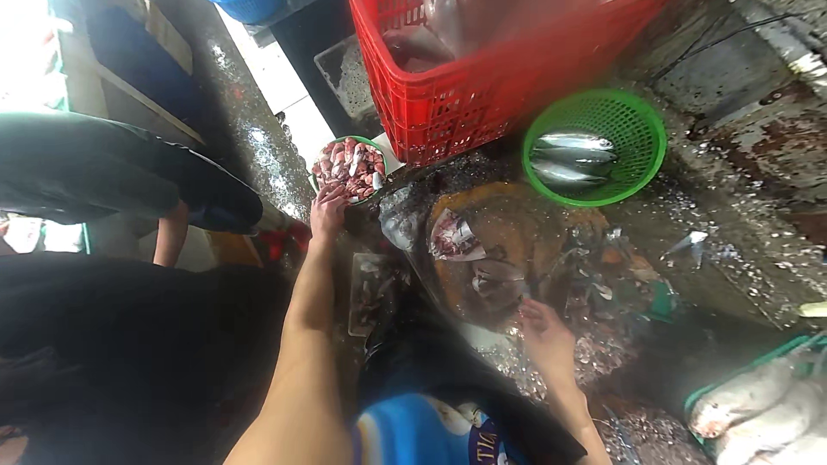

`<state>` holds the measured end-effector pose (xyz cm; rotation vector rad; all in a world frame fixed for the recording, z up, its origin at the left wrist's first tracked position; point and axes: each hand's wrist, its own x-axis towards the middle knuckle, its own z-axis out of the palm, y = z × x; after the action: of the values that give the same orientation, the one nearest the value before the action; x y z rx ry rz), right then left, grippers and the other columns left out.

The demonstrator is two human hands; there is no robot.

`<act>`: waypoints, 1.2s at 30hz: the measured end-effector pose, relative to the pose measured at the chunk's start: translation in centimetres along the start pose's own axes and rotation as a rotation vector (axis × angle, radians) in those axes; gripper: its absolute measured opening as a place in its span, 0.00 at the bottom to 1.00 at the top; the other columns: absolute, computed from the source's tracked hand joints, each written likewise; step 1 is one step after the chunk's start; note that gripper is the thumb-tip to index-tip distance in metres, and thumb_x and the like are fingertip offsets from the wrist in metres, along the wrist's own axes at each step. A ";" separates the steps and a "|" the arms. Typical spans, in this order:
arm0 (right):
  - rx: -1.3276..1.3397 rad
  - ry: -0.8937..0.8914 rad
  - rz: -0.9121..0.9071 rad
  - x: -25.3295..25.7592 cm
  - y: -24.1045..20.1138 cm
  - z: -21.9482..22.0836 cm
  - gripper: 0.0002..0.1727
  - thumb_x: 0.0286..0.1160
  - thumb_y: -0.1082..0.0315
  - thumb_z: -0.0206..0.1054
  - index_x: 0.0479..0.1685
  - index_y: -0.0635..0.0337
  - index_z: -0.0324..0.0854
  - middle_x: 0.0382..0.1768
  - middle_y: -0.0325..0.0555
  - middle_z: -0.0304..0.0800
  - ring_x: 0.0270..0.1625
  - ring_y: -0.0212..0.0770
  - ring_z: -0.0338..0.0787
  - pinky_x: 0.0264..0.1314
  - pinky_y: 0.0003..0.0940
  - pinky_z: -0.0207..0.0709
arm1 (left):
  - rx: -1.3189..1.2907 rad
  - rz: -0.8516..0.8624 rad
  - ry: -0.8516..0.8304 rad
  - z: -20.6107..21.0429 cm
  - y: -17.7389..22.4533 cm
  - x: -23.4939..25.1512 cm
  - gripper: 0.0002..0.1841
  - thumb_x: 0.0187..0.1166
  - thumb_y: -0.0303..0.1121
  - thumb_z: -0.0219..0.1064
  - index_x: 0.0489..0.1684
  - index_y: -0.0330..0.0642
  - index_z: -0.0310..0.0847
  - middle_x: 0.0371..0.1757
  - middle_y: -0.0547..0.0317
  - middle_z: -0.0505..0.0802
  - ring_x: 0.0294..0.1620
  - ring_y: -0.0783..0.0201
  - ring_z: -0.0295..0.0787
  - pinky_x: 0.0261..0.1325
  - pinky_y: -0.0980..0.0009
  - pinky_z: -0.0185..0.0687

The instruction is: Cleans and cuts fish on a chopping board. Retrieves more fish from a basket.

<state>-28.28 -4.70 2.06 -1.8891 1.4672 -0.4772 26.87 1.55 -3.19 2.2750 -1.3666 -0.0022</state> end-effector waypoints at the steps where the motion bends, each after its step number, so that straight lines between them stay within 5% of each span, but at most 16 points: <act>1: 0.005 0.022 -0.014 -0.2 0.0 -0.2 0.18 0.81 0.69 0.65 0.66 0.60 0.84 0.53 0.47 0.96 0.45 0.38 0.96 0.50 0.40 0.91 | 0.011 0.014 -0.012 -0.1 -0.1 0.2 0.14 0.85 0.29 0.60 0.53 0.47 0.94 0.75 0.63 0.89 0.84 0.52 0.76 0.84 0.45 0.67; 5: -0.020 0.262 -0.115 -1.5 0.4 -1.4 0.18 0.81 0.68 0.62 0.63 0.67 0.84 0.50 0.54 0.95 0.47 0.40 0.95 0.52 0.38 0.90 | 0.128 0.032 -0.061 -0.5 0.2 1.1 0.16 0.83 0.25 0.57 0.50 0.48 0.95 0.75 0.66 0.89 0.84 0.53 0.75 0.84 0.44 0.64; 9: -0.134 0.535 -0.028 -2.7 3.3 -2.7 0.25 0.82 0.61 0.64 0.70 0.71 0.76 0.57 0.62 0.89 0.57 0.48 0.91 0.61 0.41 0.86 | 0.140 -0.066 0.026 -0.8 2.3 0.1 0.18 0.87 0.43 0.62 0.67 0.50 0.88 0.76 0.58 0.87 0.86 0.47 0.72 0.87 0.42 0.59; 11: -0.195 0.493 0.098 -3.3 5.3 -3.2 0.31 0.80 0.57 0.65 0.76 0.72 0.71 0.68 0.70 0.81 0.70 0.60 0.84 0.75 0.50 0.79 | 0.018 -0.094 0.152 -0.3 6.2 -1.7 0.19 0.85 0.42 0.66 0.67 0.44 0.87 0.67 0.46 0.91 0.77 0.42 0.80 0.83 0.42 0.67; 13: -0.227 0.353 0.215 -3.6 6.8 -3.2 0.32 0.84 0.53 0.62 0.76 0.70 0.72 0.69 0.71 0.80 0.72 0.64 0.83 0.77 0.55 0.77 | -0.153 -0.127 0.130 0.4 10.9 -4.7 0.16 0.83 0.35 0.68 0.61 0.36 0.87 0.59 0.41 0.92 0.67 0.42 0.87 0.76 0.44 0.77; 17: -0.246 0.026 0.317 -4.3 7.8 -2.6 0.31 0.93 0.48 0.48 0.73 0.67 0.78 0.57 0.65 0.92 0.61 0.62 0.92 0.67 0.64 0.81 | -0.440 -0.198 -0.449 3.3 19.5 -11.7 0.13 0.80 0.34 0.72 0.54 0.35 0.88 0.51 0.47 0.95 0.50 0.56 0.95 0.60 0.52 0.91; 19: -0.213 -0.034 0.315 -4.1 8.4 -1.8 0.32 0.93 0.48 0.46 0.73 0.68 0.78 0.51 0.64 0.93 0.57 0.61 0.93 0.65 0.63 0.81 | -0.455 -0.213 -0.757 4.4 22.4 -13.0 0.18 0.80 0.41 0.72 0.58 0.37 0.87 0.51 0.50 0.95 0.49 0.60 0.95 0.60 0.56 0.92; 21: -0.180 -0.059 0.337 -3.6 8.6 -1.2 0.33 0.91 0.47 0.49 0.74 0.70 0.76 0.49 0.63 0.93 0.54 0.59 0.94 0.64 0.60 0.82 | -0.462 -0.312 -0.864 4.6 24.4 -12.8 0.24 0.80 0.45 0.72 0.64 0.35 0.82 0.49 0.50 0.96 0.45 0.59 0.96 0.56 0.55 0.93; 23: -0.149 -0.062 0.352 -3.2 9.1 -0.7 0.35 0.91 0.46 0.49 0.76 0.71 0.74 0.47 0.62 0.93 0.52 0.57 0.94 0.63 0.58 0.83 | -0.437 -0.428 -0.710 4.7 25.1 -11.6 0.32 0.78 0.50 0.74 0.74 0.36 0.74 0.49 0.46 0.95 0.48 0.52 0.96 0.56 0.48 0.91; 26: -0.114 -0.029 0.319 -2.7 10.0 0.0 0.36 0.92 0.46 0.47 0.77 0.73 0.71 0.43 0.60 0.92 0.46 0.54 0.94 0.58 0.54 0.86 | -0.348 -0.424 -0.370 6.2 24.4 -6.4 0.44 0.71 0.48 0.78 0.85 0.35 0.60 0.73 0.31 0.81 0.75 0.36 0.79 0.75 0.40 0.77; 28: -0.117 0.007 0.287 -2.8 10.2 0.7 0.36 0.92 0.47 0.46 0.78 0.74 0.70 0.42 0.61 0.93 0.45 0.54 0.94 0.56 0.53 0.86 | -0.311 -0.401 -0.373 7.1 23.9 -2.5 0.48 0.70 0.47 0.79 0.87 0.34 0.56 0.70 0.29 0.83 0.74 0.35 0.80 0.76 0.38 0.76; 30: -0.159 0.019 0.272 -3.0 10.0 0.7 0.37 0.92 0.46 0.45 0.78 0.75 0.70 0.43 0.61 0.93 0.46 0.55 0.95 0.56 0.54 0.86 | -0.260 -0.377 -0.516 7.3 24.4 0.3 0.47 0.70 0.48 0.79 0.86 0.36 0.56 0.61 0.34 0.91 0.64 0.37 0.89 0.68 0.36 0.83; 33: -0.191 0.019 0.266 -2.9 9.7 0.5 0.38 0.92 0.46 0.44 0.80 0.75 0.69 0.45 0.63 0.94 0.49 0.58 0.95 0.58 0.56 0.85 | -0.181 -0.330 -0.700 8.3 25.0 2.3 0.47 0.67 0.49 0.80 0.82 0.31 0.62 0.61 0.31 0.89 0.66 0.33 0.87 0.66 0.32 0.80; 36: -0.244 -0.046 0.354 -2.5 8.2 0.0 0.37 0.93 0.45 0.43 0.81 0.72 0.67 0.49 0.63 0.93 0.54 0.60 0.94 0.62 0.57 0.84 | -0.250 -0.250 -0.717 8.7 24.6 2.0 0.25 0.68 0.47 0.80 0.51 0.35 0.87 0.48 0.37 0.94 0.54 0.39 0.92 0.60 0.33 0.83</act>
<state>-34.73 -3.41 -3.42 -1.7503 1.8473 -0.0903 5.34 -13.06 -0.51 2.2928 -1.2737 -1.0955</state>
